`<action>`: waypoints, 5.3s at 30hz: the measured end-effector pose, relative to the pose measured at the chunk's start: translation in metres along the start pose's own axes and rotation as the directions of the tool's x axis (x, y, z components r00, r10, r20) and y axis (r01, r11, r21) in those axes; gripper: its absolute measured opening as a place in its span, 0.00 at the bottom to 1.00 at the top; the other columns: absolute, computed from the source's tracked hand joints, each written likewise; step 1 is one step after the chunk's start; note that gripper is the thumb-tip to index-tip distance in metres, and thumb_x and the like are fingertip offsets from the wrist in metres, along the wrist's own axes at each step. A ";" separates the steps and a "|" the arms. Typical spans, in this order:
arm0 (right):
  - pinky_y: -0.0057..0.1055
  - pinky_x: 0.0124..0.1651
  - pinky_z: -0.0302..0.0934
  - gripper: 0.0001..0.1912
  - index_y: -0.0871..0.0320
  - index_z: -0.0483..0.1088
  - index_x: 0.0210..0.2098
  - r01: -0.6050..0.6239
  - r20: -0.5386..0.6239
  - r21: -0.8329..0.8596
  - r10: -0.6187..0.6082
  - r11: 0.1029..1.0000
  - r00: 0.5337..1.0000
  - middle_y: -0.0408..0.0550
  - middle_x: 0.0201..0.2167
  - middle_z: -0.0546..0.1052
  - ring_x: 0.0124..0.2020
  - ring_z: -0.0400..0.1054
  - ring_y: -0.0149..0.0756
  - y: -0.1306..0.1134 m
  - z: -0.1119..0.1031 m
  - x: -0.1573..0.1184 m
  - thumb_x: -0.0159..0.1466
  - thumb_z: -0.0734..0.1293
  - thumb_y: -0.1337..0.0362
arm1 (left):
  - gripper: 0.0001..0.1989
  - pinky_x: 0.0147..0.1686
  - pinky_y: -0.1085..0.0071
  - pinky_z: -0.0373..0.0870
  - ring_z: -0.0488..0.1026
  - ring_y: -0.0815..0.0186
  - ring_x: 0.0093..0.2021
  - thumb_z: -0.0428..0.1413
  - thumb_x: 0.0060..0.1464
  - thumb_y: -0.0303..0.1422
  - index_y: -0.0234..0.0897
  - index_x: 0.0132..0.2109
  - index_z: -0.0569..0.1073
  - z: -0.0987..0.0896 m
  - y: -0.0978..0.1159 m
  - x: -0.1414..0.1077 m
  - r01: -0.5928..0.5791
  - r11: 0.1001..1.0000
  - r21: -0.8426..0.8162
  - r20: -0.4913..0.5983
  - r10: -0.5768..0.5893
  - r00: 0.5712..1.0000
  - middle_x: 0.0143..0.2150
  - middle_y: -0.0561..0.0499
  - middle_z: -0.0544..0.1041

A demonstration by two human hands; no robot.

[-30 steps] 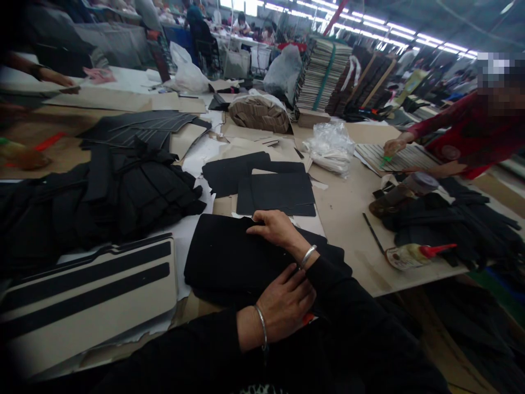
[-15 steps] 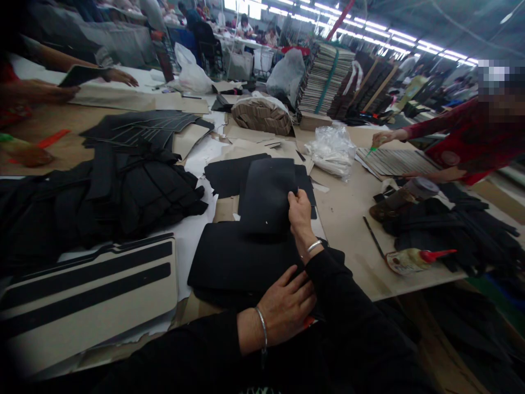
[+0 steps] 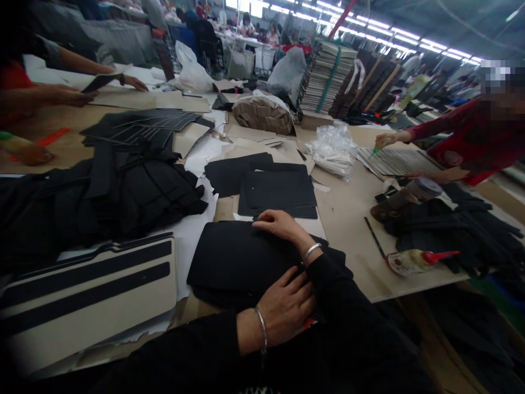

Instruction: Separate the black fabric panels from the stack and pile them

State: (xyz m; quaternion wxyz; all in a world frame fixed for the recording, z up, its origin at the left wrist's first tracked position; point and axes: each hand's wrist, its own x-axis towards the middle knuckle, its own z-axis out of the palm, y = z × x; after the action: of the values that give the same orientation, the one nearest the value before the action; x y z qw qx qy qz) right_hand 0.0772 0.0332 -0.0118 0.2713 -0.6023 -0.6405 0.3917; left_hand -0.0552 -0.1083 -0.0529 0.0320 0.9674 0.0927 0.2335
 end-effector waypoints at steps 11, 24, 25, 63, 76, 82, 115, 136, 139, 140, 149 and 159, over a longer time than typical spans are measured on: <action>0.32 0.44 0.61 0.22 0.52 0.73 0.48 0.151 0.129 -0.193 -0.127 0.970 0.983 0.42 0.38 0.71 0.40 0.67 0.36 -0.019 0.010 0.015 0.54 0.78 0.66 | 0.22 0.70 0.47 0.51 0.58 0.48 0.69 0.50 0.66 0.40 0.33 0.62 0.70 0.000 0.002 -0.001 0.007 1.000 0.007 0.020 -0.007 1.000 0.65 0.41 0.70; 0.31 0.38 0.56 0.07 0.53 0.63 0.34 0.208 -0.424 -0.043 -0.206 0.977 0.882 0.38 0.27 0.67 0.30 0.62 0.33 -0.003 0.001 0.032 0.61 0.66 0.60 | 0.19 0.71 0.41 0.47 0.54 0.49 0.71 0.48 0.68 0.38 0.37 0.60 0.71 0.001 0.002 -0.002 0.025 1.000 -0.004 -0.011 -0.025 1.000 0.67 0.44 0.68; 0.30 0.38 0.57 0.07 0.53 0.62 0.34 0.188 -0.532 0.008 -0.155 0.982 0.833 0.38 0.27 0.67 0.30 0.61 0.33 0.003 -0.004 0.036 0.60 0.65 0.60 | 0.19 0.70 0.40 0.47 0.54 0.49 0.71 0.48 0.68 0.38 0.37 0.60 0.72 0.001 0.002 -0.002 0.023 1.000 -0.001 -0.006 -0.023 1.000 0.66 0.44 0.68; 0.35 0.44 0.61 0.05 0.51 0.68 0.41 0.238 -0.242 -0.178 -0.277 0.955 0.930 0.42 0.32 0.74 0.36 0.68 0.38 -0.010 0.007 -0.013 0.68 0.62 0.60 | 0.23 0.71 0.51 0.47 0.62 0.49 0.67 0.48 0.67 0.40 0.30 0.61 0.70 0.001 0.000 -0.001 0.004 1.000 -0.013 -0.032 -0.005 0.999 0.63 0.41 0.71; 0.31 0.39 0.64 0.14 0.50 0.54 0.42 0.075 -0.741 0.519 0.405 0.851 0.535 0.37 0.31 0.62 0.31 0.64 0.31 0.027 -0.028 0.058 0.61 0.64 0.61 | 0.21 0.68 0.47 0.53 0.59 0.47 0.69 0.47 0.67 0.39 0.32 0.59 0.71 0.002 0.000 -0.001 0.005 1.000 -0.028 0.029 -0.004 1.000 0.63 0.43 0.72; 0.34 0.42 0.67 0.22 0.55 0.66 0.38 -0.166 -0.479 0.371 0.341 0.914 0.809 0.44 0.33 0.73 0.37 0.69 0.37 0.029 -0.013 0.032 0.51 0.77 0.55 | 0.23 0.69 0.50 0.52 0.59 0.50 0.69 0.48 0.67 0.40 0.32 0.62 0.69 0.000 0.000 -0.002 0.027 0.999 -0.019 0.003 -0.027 1.000 0.65 0.43 0.70; 0.37 0.45 0.69 0.18 0.56 0.66 0.52 -0.052 -0.396 0.604 0.357 0.795 0.846 0.50 0.43 0.76 0.41 0.72 0.36 0.009 -0.019 0.045 0.63 0.67 0.61 | 0.23 0.70 0.51 0.53 0.62 0.50 0.68 0.49 0.66 0.43 0.32 0.60 0.71 0.004 -0.001 0.001 0.029 0.999 -0.035 0.037 -0.028 0.999 0.65 0.42 0.70; 0.39 0.54 0.61 0.14 0.52 0.81 0.39 0.274 -0.302 0.002 -0.261 0.962 0.917 0.49 0.44 0.79 0.48 0.71 0.43 0.048 0.009 -0.029 0.61 0.69 0.51 | 0.25 0.72 0.55 0.52 0.58 0.55 0.71 0.51 0.65 0.43 0.36 0.64 0.68 -0.021 0.017 -0.031 0.194 0.981 0.027 -0.044 -0.193 0.980 0.68 0.47 0.68; 0.37 0.49 0.62 0.18 0.54 0.79 0.39 0.292 -0.382 0.083 -0.241 0.953 0.892 0.47 0.38 0.78 0.42 0.70 0.41 0.044 0.009 -0.032 0.62 0.67 0.47 | 0.27 0.71 0.50 0.54 0.54 0.54 0.73 0.54 0.64 0.42 0.35 0.65 0.66 -0.032 0.020 -0.063 0.392 0.915 0.097 -0.105 -0.382 0.918 0.71 0.44 0.64; 0.35 0.46 0.62 0.19 0.55 0.78 0.38 0.267 -0.396 0.106 -0.206 0.958 0.895 0.46 0.35 0.77 0.39 0.70 0.40 0.042 0.007 -0.032 0.63 0.66 0.46 | 0.29 0.70 0.49 0.56 0.54 0.52 0.73 0.55 0.63 0.42 0.35 0.66 0.65 -0.034 0.019 -0.073 0.460 0.879 0.124 -0.116 -0.448 0.887 0.71 0.42 0.63; 0.33 0.43 0.60 0.21 0.56 0.70 0.33 0.096 -0.668 0.207 0.069 0.974 0.741 0.48 0.34 0.75 0.38 0.67 0.39 0.021 -0.020 0.008 0.65 0.57 0.47 | 0.32 0.69 0.50 0.58 0.53 0.51 0.74 0.55 0.62 0.42 0.39 0.70 0.61 -0.026 0.019 -0.095 0.569 0.788 0.237 -0.145 -0.550 0.822 0.73 0.44 0.60; 0.35 0.42 0.66 0.17 0.58 0.71 0.45 0.022 -0.596 0.340 0.198 0.940 0.778 0.49 0.36 0.77 0.35 0.71 0.37 -0.003 0.008 0.047 0.63 0.63 0.55 | 0.33 0.65 0.48 0.62 0.56 0.49 0.72 0.57 0.60 0.39 0.40 0.69 0.62 -0.022 0.017 -0.096 0.550 0.785 0.286 -0.185 -0.518 0.835 0.72 0.43 0.61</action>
State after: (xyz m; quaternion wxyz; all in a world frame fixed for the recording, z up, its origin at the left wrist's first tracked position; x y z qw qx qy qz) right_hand 0.0629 0.0782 -0.0199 0.5447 -0.6734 -0.4111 0.2843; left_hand -0.1466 -0.1432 -0.0745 -0.0689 0.8804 0.4016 0.2426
